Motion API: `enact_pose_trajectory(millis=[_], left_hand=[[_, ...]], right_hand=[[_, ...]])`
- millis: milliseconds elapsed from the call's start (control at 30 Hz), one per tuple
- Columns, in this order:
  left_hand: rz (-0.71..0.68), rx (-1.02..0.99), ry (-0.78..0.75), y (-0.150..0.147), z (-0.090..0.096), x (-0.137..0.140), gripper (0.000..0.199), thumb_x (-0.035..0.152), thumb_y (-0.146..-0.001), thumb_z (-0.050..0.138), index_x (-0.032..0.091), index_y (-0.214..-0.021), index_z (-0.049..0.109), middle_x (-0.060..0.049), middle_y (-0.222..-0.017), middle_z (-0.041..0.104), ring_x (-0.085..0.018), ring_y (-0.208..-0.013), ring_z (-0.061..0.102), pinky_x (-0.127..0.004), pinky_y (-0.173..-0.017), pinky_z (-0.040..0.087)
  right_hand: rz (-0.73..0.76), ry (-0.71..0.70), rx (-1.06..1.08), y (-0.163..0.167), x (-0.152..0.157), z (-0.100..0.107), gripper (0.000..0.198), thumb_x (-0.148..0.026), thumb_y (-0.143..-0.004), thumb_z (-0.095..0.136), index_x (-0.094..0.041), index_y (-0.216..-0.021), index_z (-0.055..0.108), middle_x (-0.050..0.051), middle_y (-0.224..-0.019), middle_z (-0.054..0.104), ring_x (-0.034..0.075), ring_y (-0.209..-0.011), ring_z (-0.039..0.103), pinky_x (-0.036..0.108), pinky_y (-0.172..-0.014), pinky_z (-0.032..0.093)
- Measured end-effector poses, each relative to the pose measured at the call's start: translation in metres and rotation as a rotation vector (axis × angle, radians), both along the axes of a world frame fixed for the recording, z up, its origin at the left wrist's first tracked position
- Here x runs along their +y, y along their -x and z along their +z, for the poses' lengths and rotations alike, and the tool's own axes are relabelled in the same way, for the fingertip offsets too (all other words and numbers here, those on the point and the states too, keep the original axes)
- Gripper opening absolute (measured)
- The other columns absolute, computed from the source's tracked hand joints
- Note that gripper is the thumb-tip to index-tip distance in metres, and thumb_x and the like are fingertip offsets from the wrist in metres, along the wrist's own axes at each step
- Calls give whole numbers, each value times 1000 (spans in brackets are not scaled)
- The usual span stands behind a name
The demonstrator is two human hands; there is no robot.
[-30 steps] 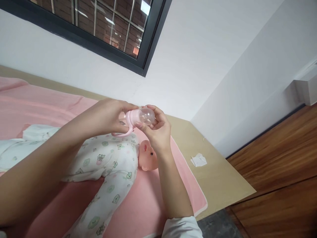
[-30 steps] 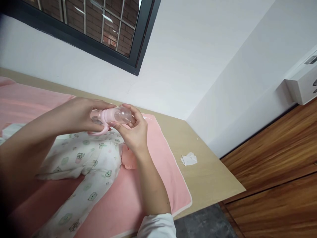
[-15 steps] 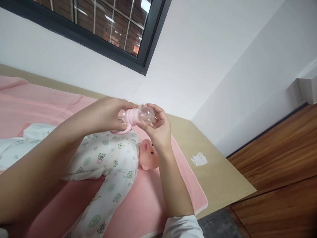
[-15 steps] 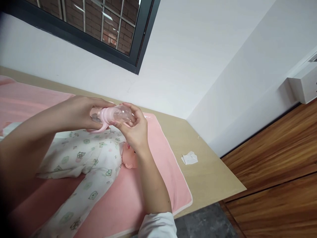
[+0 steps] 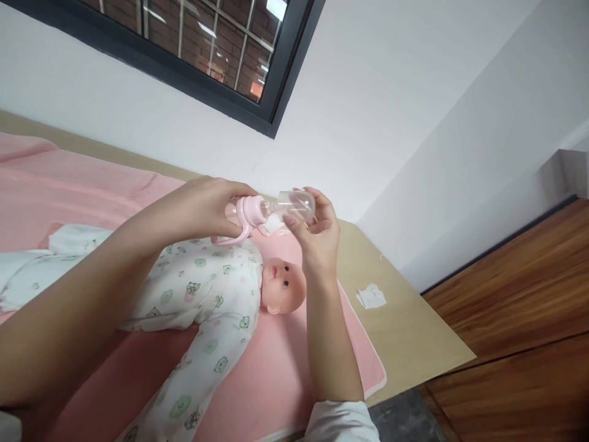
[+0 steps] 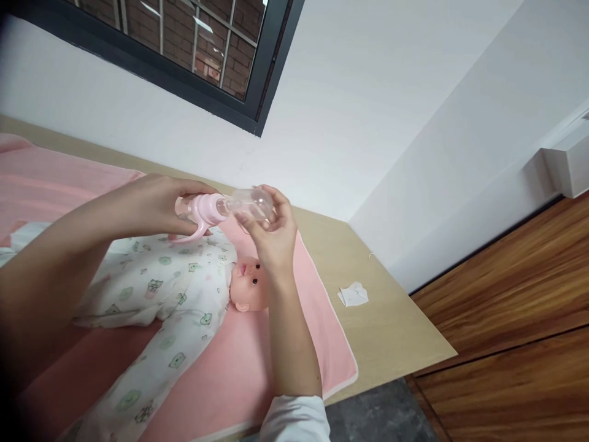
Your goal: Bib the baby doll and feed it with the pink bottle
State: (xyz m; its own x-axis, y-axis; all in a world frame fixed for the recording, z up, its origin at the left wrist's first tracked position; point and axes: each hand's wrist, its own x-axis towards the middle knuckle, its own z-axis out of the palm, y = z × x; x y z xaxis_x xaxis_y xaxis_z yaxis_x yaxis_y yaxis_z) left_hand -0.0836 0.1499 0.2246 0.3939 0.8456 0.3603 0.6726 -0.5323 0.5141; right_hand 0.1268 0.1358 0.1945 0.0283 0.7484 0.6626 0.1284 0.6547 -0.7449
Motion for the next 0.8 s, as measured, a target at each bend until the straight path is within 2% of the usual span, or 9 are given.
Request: enact_pose_trajectory(millis=[133, 233, 300, 400, 500, 633, 733, 800], left_hand=[[74, 6, 0, 9, 6, -1, 44, 34, -69, 60, 25, -111, 68, -2, -94, 72, -25, -81, 63, -31, -64, 39], [149, 37, 24, 19, 8, 4, 43, 39, -75, 61, 21, -115, 62, -6, -105, 69, -26, -90, 61, -32, -69, 40], [202, 56, 6, 27, 5, 13, 42, 40, -76, 61, 20, -113, 60, -6, -105, 67, -25, -88, 59, -31, -69, 39], [279, 81, -23, 41, -4, 35, 42, 43, -76, 62, 19, -109, 57, -5, -100, 64, -22, -83, 56, -30, -68, 37], [349, 116, -4, 53, -13, 55, 43, 47, -75, 62, 17, -106, 55, -6, -96, 62, -21, -80, 54, -30, -65, 37], [358, 79, 15, 65, -23, 70, 53, 58, -69, 68, 19, -102, 54, -4, -93, 59, -20, -77, 52, -31, -65, 37], [371, 53, 23, 70, -30, 78, 66, 73, -61, 68, 20, -99, 53, -3, -91, 57, -20, -78, 50, -31, -64, 35], [371, 60, 67, 75, -36, 87, 71, 75, -56, 70, 21, -98, 52, -2, -91, 57, -20, -80, 50, -30, -64, 35]], right_hand=[[-123, -42, 32, -32, 21, 0, 66, -46, -70, 81, -31, -128, 54, 6, -137, 59, 23, -129, 57, 45, -108, 49], [-236, 8, 17, -68, 50, -15, 66, -41, -69, 79, -28, -128, 54, 7, -133, 60, 21, -121, 61, 41, -104, 52], [-350, 114, -34, -94, 71, -35, 65, -35, -69, 77, -24, -129, 54, 9, -134, 60, 21, -115, 63, 39, -101, 52], [-599, 287, -104, -129, 96, -76, 63, -27, -70, 69, -21, -131, 54, 10, -131, 62, 22, -112, 63, 40, -103, 51], [-726, 432, -275, -151, 109, -116, 63, -21, -71, 66, -17, -133, 55, 12, -127, 64, 24, -117, 62, 40, -108, 48], [-800, 593, -352, -159, 114, -152, 64, -20, -75, 63, -15, -138, 52, 15, -126, 65, 24, -115, 63, 38, -105, 50], [-796, 638, -349, -160, 114, -162, 72, -19, -74, 64, -13, -143, 46, 17, -126, 66, 24, -114, 65, 36, -103, 51], [-774, 635, -313, -161, 114, -164, 83, -18, -69, 68, -12, -146, 41, 18, -128, 66, 25, -115, 65, 35, -103, 51]])
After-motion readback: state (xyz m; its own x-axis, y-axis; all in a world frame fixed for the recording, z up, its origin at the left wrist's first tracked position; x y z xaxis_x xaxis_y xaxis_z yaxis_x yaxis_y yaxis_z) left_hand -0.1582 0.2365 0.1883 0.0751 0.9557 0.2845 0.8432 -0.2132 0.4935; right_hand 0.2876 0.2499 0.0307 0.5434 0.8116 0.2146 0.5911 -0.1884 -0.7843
